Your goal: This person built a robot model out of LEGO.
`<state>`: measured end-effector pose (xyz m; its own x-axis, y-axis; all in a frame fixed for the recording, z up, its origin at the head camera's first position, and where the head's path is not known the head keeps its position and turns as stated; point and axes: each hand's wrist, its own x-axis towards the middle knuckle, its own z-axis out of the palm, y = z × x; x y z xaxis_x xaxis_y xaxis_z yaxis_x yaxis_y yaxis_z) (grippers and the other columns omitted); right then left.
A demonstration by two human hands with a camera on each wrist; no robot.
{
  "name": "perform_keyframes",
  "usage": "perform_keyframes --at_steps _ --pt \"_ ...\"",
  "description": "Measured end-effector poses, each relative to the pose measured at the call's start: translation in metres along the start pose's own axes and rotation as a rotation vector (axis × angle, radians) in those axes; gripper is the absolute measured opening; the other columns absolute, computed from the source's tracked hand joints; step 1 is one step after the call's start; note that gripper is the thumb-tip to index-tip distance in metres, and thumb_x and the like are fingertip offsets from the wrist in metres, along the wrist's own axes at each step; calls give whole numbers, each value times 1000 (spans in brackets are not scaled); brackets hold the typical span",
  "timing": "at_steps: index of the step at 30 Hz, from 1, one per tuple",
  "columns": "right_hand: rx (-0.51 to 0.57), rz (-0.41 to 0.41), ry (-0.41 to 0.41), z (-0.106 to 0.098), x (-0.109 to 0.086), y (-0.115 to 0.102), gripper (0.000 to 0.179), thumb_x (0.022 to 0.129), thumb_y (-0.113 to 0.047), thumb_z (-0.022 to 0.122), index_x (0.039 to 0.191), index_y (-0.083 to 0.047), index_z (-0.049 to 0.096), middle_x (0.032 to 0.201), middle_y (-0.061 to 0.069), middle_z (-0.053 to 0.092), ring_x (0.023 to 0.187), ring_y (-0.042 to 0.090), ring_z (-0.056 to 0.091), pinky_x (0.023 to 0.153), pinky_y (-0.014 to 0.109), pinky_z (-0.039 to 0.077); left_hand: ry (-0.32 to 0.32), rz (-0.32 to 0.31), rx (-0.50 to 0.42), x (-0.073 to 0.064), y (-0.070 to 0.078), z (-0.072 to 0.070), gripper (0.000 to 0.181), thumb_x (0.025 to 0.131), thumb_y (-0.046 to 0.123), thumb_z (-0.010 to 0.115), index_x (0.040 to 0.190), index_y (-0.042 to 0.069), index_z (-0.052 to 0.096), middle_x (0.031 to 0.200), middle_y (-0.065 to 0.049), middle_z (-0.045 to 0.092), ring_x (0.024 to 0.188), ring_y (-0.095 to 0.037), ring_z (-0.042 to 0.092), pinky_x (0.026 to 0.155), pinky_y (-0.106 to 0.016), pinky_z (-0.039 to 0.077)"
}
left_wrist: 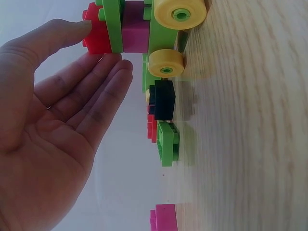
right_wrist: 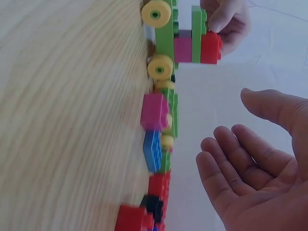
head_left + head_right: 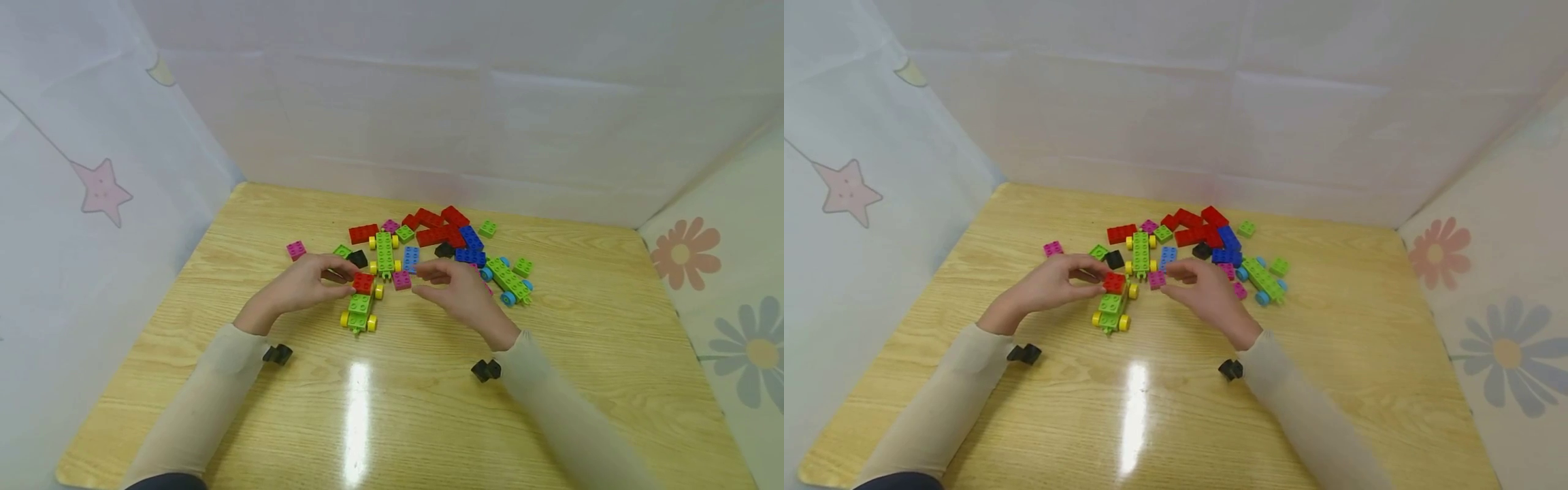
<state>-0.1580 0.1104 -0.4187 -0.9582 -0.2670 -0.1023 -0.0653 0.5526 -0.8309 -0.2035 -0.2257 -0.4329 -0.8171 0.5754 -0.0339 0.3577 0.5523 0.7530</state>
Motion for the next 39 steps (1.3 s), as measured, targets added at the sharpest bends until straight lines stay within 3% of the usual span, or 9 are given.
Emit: perform_keyframes --at_steps 12,18,24,32,39 --pt "-64 85 92 -54 -25 32 46 106 -33 79 146 -10 73 148 13 74 131 35 72 108 57 62 1 5 -3 -3 -9 -2 33 105 21 81 135 9 77 132 -8 80 123 -28 76 111 -55 62" --pt "-117 129 118 -78 -36 53 55 107 -40 78 151 -9 69 155 14 70 142 40 66 112 61 59 22 9 -20 -8 -16 -5 33 104 17 81 135 8 77 130 -9 80 122 -31 76 110 -59 62" --pt "-162 140 114 -98 -46 74 56 110 -34 75 157 -7 62 163 19 62 152 50 56 115 66 57 31 -21 -22 -11 -18 -9 34 104 17 81 136 9 76 130 -6 80 123 -29 76 109 -56 63" --pt "-146 171 100 -106 -48 88 57 112 -34 72 159 -7 59 166 20 58 156 51 51 118 70 52 31 -37 -13 -11 -18 -11 36 104 20 81 138 9 76 132 -7 80 123 -29 75 109 -56 63" --pt "-174 127 111 -100 -38 92 54 111 -31 74 157 -6 62 163 22 61 152 51 56 116 67 56 44 -28 -33 -6 -19 -14 36 108 30 78 138 11 77 134 -5 79 123 -26 75 110 -53 63"
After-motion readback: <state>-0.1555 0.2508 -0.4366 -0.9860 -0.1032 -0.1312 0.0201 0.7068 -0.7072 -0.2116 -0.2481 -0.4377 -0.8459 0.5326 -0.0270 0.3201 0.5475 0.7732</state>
